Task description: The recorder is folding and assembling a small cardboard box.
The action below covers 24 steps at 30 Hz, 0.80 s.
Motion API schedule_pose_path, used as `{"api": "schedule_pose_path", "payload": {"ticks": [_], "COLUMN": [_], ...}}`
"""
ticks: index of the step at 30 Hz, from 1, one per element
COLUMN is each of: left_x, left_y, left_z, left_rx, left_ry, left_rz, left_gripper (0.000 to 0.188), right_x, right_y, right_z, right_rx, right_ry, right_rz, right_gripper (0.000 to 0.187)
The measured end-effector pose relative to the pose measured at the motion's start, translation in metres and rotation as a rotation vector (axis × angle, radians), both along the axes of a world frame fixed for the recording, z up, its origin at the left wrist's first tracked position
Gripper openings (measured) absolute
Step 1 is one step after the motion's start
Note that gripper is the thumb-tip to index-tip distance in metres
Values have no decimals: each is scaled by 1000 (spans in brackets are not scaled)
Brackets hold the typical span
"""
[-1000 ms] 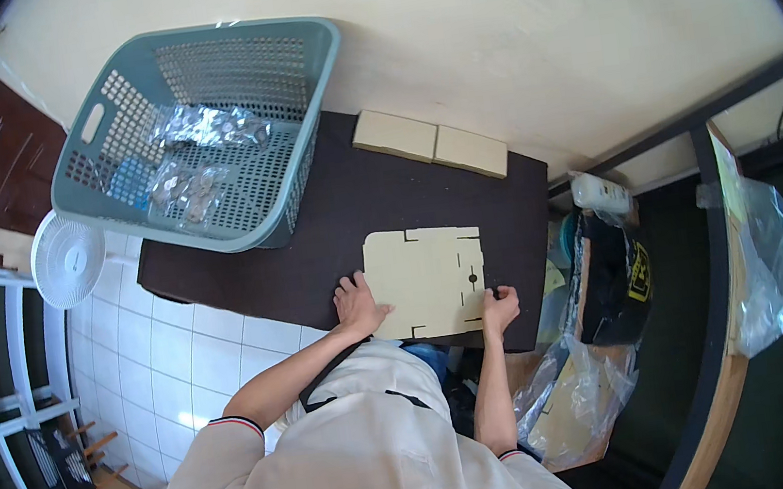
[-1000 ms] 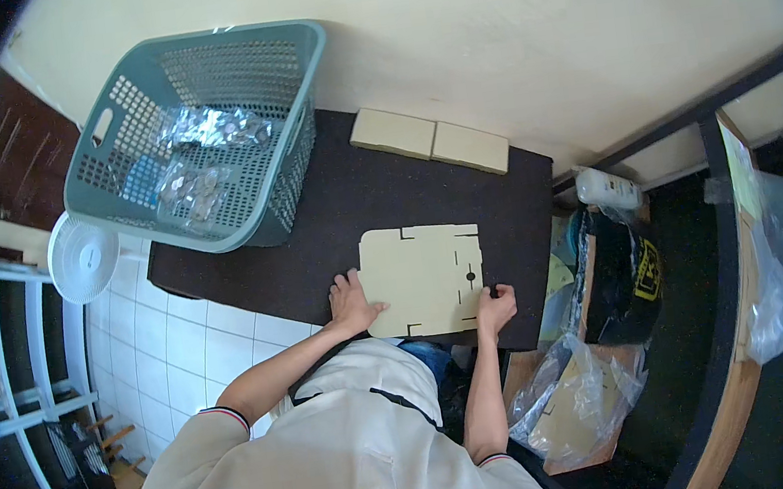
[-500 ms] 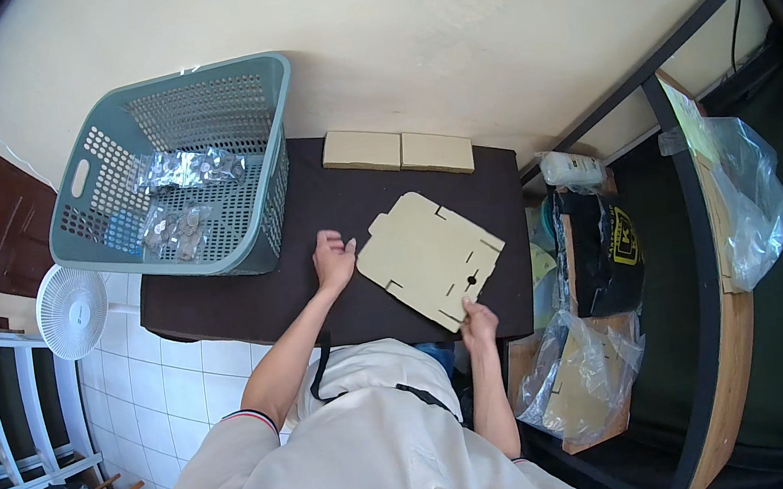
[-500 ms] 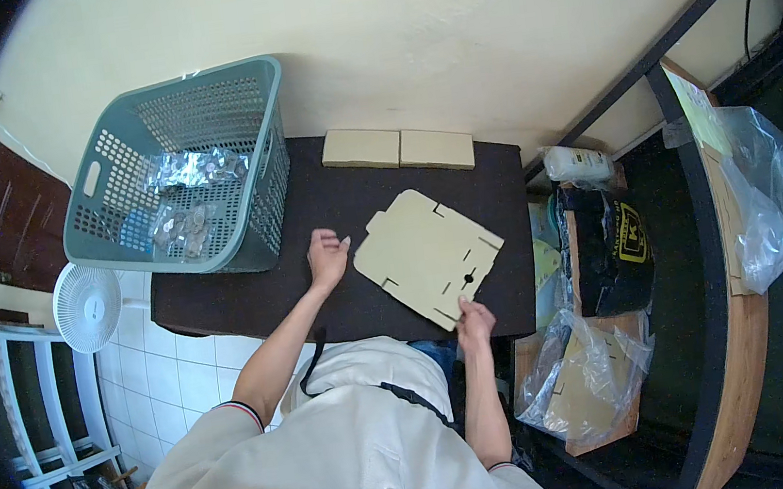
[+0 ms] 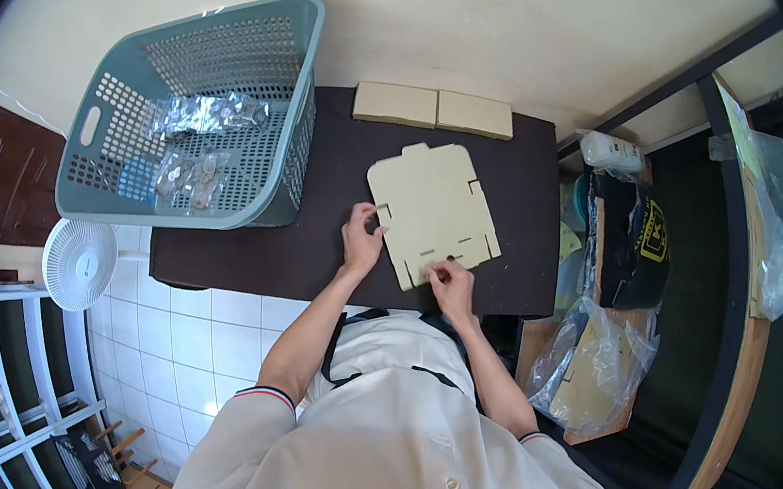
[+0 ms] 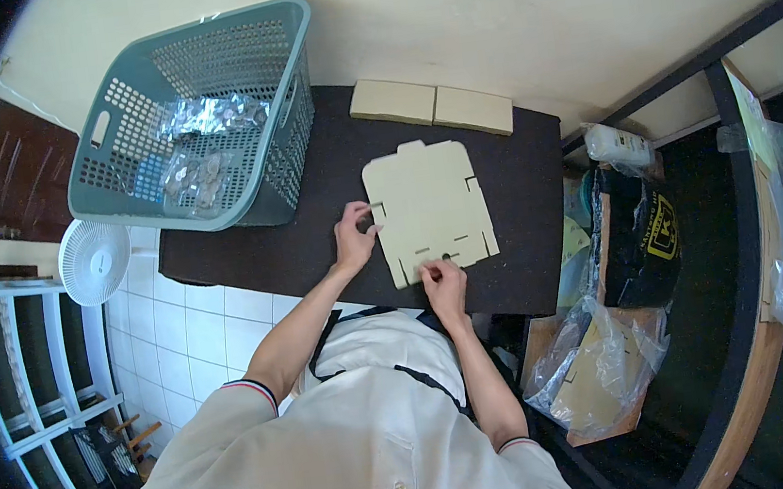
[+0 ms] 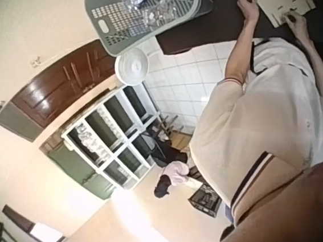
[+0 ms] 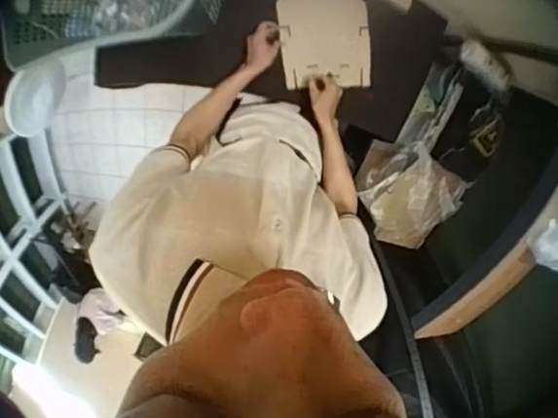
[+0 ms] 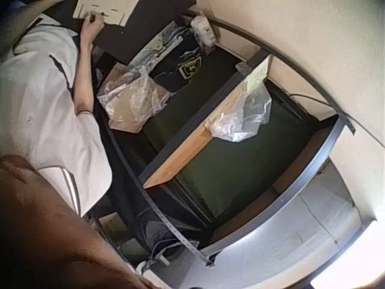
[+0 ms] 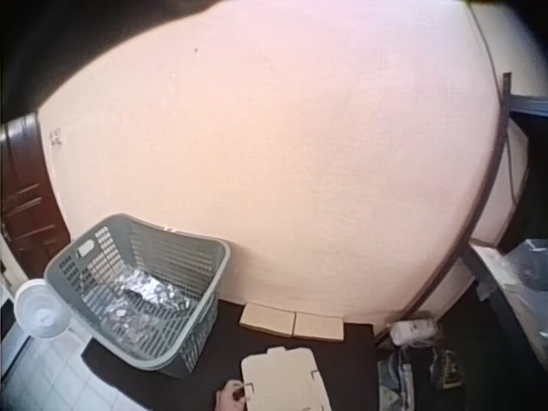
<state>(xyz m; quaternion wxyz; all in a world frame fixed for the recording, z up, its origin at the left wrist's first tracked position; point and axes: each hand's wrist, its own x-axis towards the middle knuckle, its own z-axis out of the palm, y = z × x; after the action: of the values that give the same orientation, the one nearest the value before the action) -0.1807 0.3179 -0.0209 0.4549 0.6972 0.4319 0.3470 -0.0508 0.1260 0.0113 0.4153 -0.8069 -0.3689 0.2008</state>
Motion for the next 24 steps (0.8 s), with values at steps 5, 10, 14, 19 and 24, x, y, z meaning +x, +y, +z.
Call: {"api": "schedule_pose_path", "payload": {"ticks": [5,10,14,19,24], "left_x": [-14,13,32,16,5], "left_y": [-3,-18,-22,-12,-26], "left_z": [-9,31,38,16,6], "left_rx": [105,-355,-479,-387,-193], "left_ry": [323,453,513,550,602], "left_rz": [-20,73,167,202,86], "left_gripper": [56,69,79,50,26], "right_x": [9,93,127,120,81], "right_y": [24,11,23,13,-12], "right_z": [-19,-30,-21,-15,-22], "right_rx": [76,-113,-224,-194,-231], "right_ry": [-268,-486,-174,-60,-151], "right_rz": [-13,-377,-279,-250,-148], "right_gripper": [19,46,55,26,24]}}
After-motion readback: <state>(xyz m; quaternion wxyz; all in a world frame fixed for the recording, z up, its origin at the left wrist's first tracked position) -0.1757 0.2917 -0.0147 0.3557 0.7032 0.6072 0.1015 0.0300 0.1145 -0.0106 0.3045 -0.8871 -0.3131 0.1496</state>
